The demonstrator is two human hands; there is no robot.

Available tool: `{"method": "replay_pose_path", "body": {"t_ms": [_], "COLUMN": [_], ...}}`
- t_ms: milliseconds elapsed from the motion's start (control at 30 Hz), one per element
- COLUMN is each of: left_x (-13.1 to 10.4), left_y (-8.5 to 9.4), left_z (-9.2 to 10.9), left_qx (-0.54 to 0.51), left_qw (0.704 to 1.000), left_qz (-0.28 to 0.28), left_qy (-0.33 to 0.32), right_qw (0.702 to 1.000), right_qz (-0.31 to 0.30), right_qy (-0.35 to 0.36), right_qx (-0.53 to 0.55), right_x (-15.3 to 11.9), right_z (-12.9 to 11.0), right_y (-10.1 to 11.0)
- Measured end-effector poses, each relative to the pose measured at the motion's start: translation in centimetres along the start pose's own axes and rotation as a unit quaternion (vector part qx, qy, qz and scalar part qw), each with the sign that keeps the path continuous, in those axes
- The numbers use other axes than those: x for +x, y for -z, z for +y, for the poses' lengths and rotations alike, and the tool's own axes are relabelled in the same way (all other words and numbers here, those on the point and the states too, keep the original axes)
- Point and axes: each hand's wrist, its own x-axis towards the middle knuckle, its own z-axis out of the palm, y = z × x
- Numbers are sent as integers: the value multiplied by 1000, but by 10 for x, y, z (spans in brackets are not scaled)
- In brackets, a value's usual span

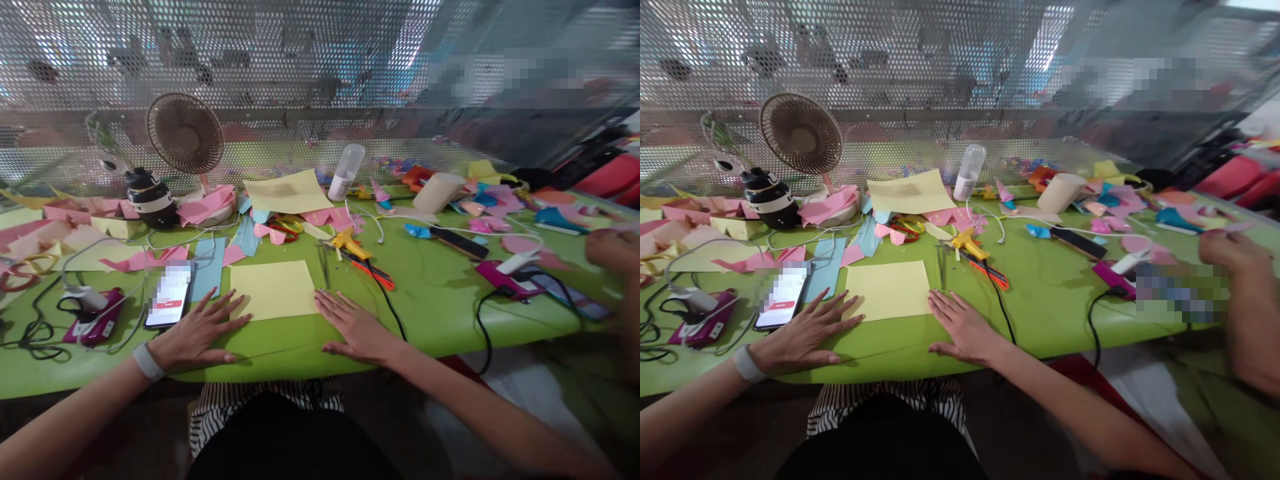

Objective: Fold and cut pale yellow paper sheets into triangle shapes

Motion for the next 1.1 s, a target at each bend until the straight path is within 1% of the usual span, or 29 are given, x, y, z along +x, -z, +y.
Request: {"method": "replay_pose_path", "body": {"t_ms": [67, 133, 300, 367, 433, 467, 533, 567, 600, 633, 667, 700, 733, 767, 833, 900, 933, 1000, 1100], "left_x": [3, 0, -23, -30, -29, -26, -16, -10, -5, -1, 3, 5, 7, 8, 13, 22, 28, 38, 48], "left_y": [-3, -4, -3, -4, -6, -7, -9, -10, -11, -12, -11, -10, -9, -7, -4, -3, -4, -7, -13], "left_z": [-2, -2, 0, 0, 0, 1, 3, 3, 3, 4, 4, 3, 3, 4, 7, 12, 14, 19, 20], "left_qx": [3, 9, 4, -8, -20, -25, -32, -36, -39, -39, -38, -36, -36, -36, -38, -43, -48, -61, -74], "left_qw": [1000, 1000, 999, 999, 998, 998, 998, 998, 998, 998, 998, 998, 999, 999, 999, 998, 998, 998, 996], "left_qz": [1, -3, 14, 11, 2, -4, -15, -17, -15, -13, -11, -10, -10, -12, -17, -23, -27, -30, -42], "left_qy": [6, 12, 33, 43, 52, 55, 55, 48, 42, 43, 43, 42, 40, 37, 33, 30, 24, 4, -14], "right_qw": [1000, 1000, 1000, 1000, 999, 998, 991, 985, 980, 975, 968, 958, 942, 917, 857, 807, 792, 775, 771], "right_qz": [-7, -14, -14, -11, 9, 29, 81, 99, 101, 82, 47, 6, -40, -95, -189, -255, -279, -315, -336], "right_qy": [1, 2, -11, -17, -24, -29, -80, -104, -123, -143, -167, -194, -222, -243, -269, -281, -281, -275, -263], "right_qx": [-6, -10, -9, 1, 23, 40, 73, 94, 122, 152, 180, 209, 250, 301, 397, 452, 465, 473, 473], "right_x": [4, 5, -2, -4, -3, 0, 10, 18, 28, 38, 49, 61, 72, 82, 101, 116, 123, 133, 140], "right_z": [6, 9, 11, 12, 11, 11, 8, 7, 5, 2, 0, -1, -3, -4, -5, -4, -4, -4, -1], "right_y": [2, 3, 2, 5, 15, 21, 37, 45, 52, 57, 60, 62, 61, 59, 53, 45, 42, 38, 36]}}
